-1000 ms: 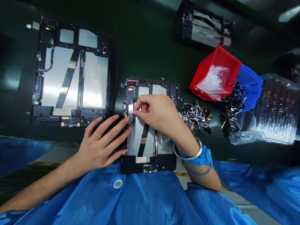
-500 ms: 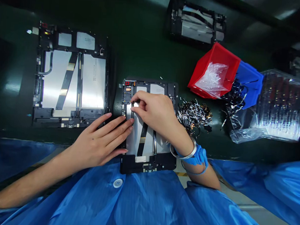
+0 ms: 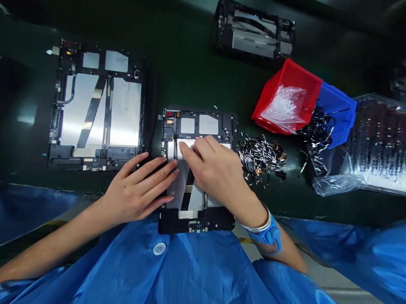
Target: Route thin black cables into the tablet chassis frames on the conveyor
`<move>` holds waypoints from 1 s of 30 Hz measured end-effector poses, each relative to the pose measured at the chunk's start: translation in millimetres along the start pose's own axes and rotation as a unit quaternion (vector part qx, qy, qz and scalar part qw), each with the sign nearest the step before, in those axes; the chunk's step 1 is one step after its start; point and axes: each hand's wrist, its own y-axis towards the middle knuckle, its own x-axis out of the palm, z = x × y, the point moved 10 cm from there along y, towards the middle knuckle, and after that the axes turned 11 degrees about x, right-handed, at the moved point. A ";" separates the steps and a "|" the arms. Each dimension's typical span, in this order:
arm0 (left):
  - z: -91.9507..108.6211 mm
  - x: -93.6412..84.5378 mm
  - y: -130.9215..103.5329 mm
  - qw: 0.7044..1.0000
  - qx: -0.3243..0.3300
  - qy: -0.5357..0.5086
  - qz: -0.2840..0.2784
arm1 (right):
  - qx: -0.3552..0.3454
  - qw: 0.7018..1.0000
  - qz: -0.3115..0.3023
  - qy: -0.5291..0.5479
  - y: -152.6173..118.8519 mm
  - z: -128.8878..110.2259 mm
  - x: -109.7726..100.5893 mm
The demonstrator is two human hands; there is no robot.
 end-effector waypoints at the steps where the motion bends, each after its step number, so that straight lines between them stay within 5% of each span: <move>1: 0.0 0.2 0.1 1.000 -0.002 0.000 -0.001 | -0.013 1.000 0.009 -0.005 -1.6 -3.4 -2.1; 7: -1.5 2.0 0.9 1.000 -0.008 -0.008 -0.019 | -0.005 0.999 -0.026 -0.024 0.4 -5.3 13.8; 10: 2.4 -5.8 -6.0 0.998 -0.045 -0.035 0.007 | 0.028 1.000 -0.001 -0.001 0.1 3.9 3.2; 13: 2.0 -21.1 -27.1 0.979 -0.171 -0.067 0.091 | 0.142 0.986 0.077 0.040 -21.3 36.4 -22.1; 15: 3.6 -12.1 -43.1 0.950 -0.264 -0.141 0.090 | 0.269 0.956 0.104 0.048 -49.3 68.6 -27.7; 18: 13.9 14.4 -57.1 0.899 -0.346 -0.267 0.042 | 0.379 0.920 0.030 0.094 -83.3 94.0 -4.1; 21: 16.7 17.6 -62.5 0.869 -0.374 -0.317 0.065 | 0.420 0.879 -0.015 0.227 -92.4 96.2 15.8; 26: -7.2 -10.1 -64.8 0.816 -0.411 -0.369 0.172 | 0.405 0.808 0.035 0.426 -64.8 88.3 3.8; 30: -59.9 -53.3 -55.4 0.862 -0.381 -0.262 0.209 | 0.339 0.795 0.083 0.496 -46.3 105.4 -10.7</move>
